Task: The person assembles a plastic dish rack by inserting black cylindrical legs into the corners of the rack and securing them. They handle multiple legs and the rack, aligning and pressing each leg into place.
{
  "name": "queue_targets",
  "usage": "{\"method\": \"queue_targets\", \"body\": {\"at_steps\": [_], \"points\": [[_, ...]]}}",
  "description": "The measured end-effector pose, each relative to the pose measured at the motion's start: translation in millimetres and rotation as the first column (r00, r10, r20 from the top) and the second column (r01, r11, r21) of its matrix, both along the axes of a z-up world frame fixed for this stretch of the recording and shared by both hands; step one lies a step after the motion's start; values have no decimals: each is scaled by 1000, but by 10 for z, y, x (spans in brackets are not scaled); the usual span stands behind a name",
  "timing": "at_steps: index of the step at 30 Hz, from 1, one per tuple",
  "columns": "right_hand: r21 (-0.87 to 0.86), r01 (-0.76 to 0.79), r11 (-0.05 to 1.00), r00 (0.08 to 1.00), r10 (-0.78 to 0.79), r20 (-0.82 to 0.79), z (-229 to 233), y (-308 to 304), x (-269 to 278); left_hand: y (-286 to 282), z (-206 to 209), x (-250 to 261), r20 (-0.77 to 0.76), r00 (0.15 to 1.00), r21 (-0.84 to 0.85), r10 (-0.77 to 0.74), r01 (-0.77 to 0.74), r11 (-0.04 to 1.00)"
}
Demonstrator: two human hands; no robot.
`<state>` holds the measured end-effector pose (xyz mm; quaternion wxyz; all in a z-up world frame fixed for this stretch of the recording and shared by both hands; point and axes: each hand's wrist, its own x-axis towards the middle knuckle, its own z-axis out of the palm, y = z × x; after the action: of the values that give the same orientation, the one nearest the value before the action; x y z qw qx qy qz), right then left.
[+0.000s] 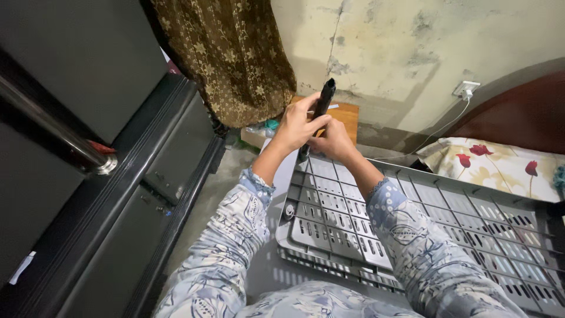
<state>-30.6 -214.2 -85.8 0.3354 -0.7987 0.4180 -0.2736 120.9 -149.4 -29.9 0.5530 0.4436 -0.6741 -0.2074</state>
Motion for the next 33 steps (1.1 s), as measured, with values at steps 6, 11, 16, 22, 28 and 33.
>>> {"method": "queue_targets", "body": {"at_steps": [6, 11, 16, 22, 28, 33], "points": [[-483, -84, 872, 987, 141, 82, -96, -25, 76, -117, 11, -40, -139, 985, 8, -100, 102, 995], [176, -9, 984, 986, -21, 167, -8, 43, 171, -172, -17, -223, -308, 940, 177, -147, 208, 962], [166, -97, 981, 922, 26, 385, -128, -2, 210, -231, -64, -215, -230, 966, 99, -122, 148, 984], [176, -61, 983, 954, 5, 299, -111, -37, 211, -290, -112, -272, -231, 969, 19, -82, 89, 996], [253, -75, 965, 960, 2, 278, 86, 96, 216, -305, -145, -296, -133, 991, -19, -7, 5, 1000], [239, -88, 967, 960, 18, 280, 123, 133, 221, -269, -87, -270, -169, 984, 6, -55, 56, 998]]}}
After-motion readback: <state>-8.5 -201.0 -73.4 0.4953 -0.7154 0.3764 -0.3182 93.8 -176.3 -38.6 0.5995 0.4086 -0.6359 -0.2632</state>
